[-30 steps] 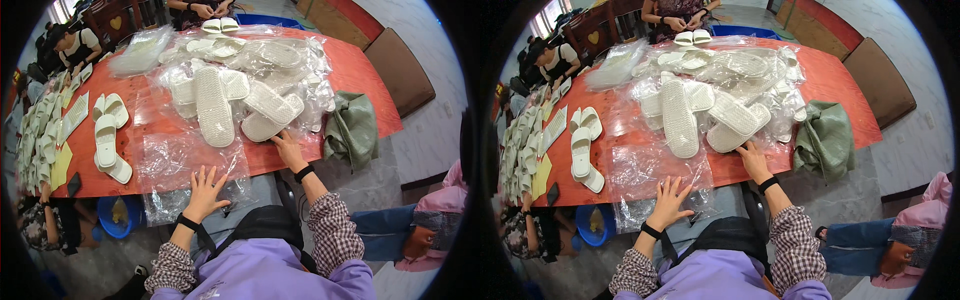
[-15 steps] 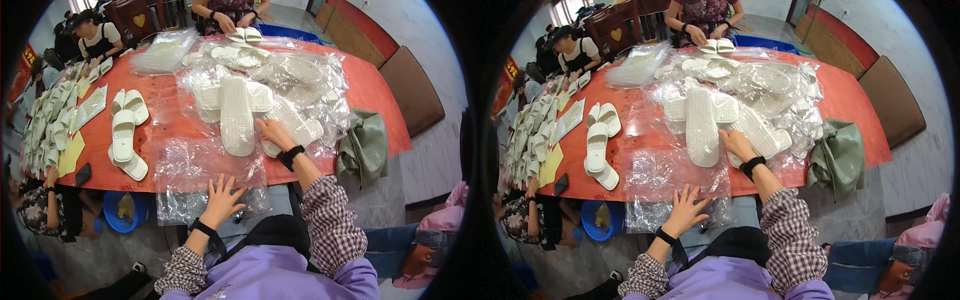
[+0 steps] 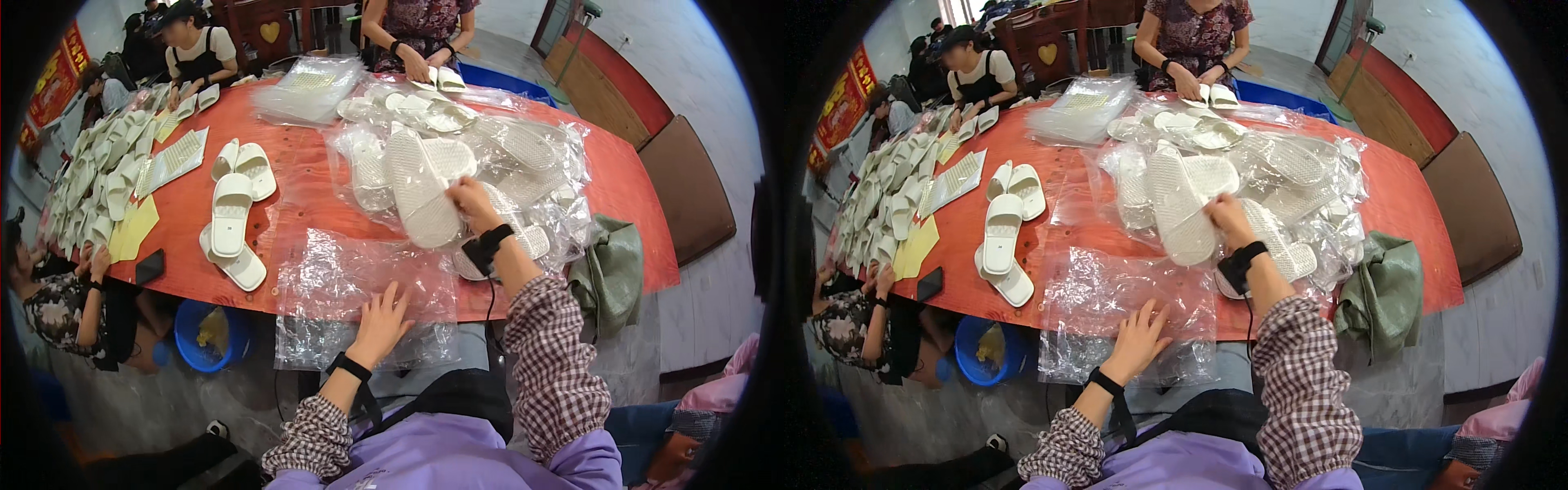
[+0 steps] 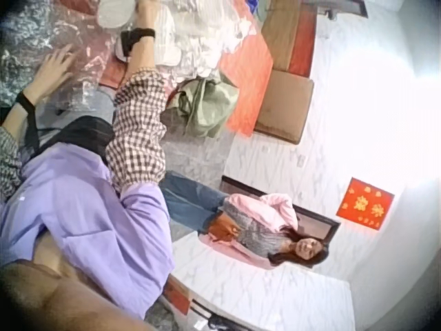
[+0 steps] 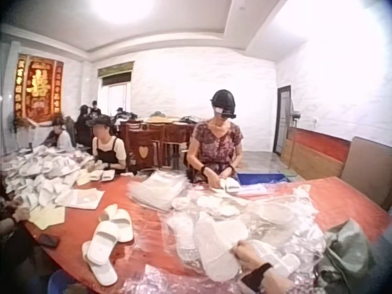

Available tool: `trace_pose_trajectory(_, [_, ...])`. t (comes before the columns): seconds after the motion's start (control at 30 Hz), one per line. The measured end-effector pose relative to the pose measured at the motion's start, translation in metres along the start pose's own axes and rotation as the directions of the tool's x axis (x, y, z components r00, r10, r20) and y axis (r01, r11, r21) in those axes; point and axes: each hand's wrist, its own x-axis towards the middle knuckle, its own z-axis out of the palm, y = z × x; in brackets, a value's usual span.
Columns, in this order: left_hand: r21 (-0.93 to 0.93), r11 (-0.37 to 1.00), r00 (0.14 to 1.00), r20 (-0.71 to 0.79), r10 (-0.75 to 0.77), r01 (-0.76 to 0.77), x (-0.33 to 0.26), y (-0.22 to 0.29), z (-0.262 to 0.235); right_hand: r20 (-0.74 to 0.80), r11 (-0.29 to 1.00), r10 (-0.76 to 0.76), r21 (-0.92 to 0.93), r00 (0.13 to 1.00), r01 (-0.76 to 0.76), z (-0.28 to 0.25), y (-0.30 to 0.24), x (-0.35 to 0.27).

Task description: Packaging pairs of white slippers into clear plastic bags for shipping.

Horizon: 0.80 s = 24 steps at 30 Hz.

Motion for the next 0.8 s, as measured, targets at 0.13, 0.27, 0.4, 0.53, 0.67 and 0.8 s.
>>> trace_pose_trajectory(0.13, [0.02, 0.999, 0.996, 0.08, -0.033, 0.032, 0.014, -0.002, -0.005, -0.101, 0.978, -0.179, 0.089, 0.979, 0.188, -0.015, -0.065, 0.011])
trace_pose_trajectory(0.27, [-0.01, 1.0, 0.977, 0.213, 0.022, -0.02, 0.025, -0.012, -0.007, -0.068, 0.895, -0.445, -0.073, 0.893, 0.44, -0.003, -0.129, -0.007])
trace_pose_trajectory(0.4, [-0.291, 0.956, 0.984, 0.161, 0.076, -0.026, 0.039, -0.026, -0.005, 0.367, 0.153, -0.867, -0.449, 0.337, 0.881, 0.012, -0.146, -0.075])
trace_pose_trajectory(0.53, [-0.927, -0.24, 0.912, 0.343, -0.226, 0.289, 0.015, -0.092, 0.021, 0.737, -0.278, -0.674, -0.315, 0.05, 0.907, 0.017, -0.068, -0.156])
trace_pose_trajectory(0.67, [-0.835, -0.399, 0.702, 0.54, -0.464, 0.378, -0.015, -0.151, 0.033, 0.841, -0.16, -0.468, -0.383, 0.271, 0.91, 0.014, 0.024, -0.196])
trace_pose_trajectory(0.8, [-0.849, -0.436, 0.707, 0.503, -0.497, 0.298, -0.017, -0.137, 0.031, 0.593, 0.458, -0.493, -0.446, 0.637, 0.769, 0.001, 0.072, -0.192])
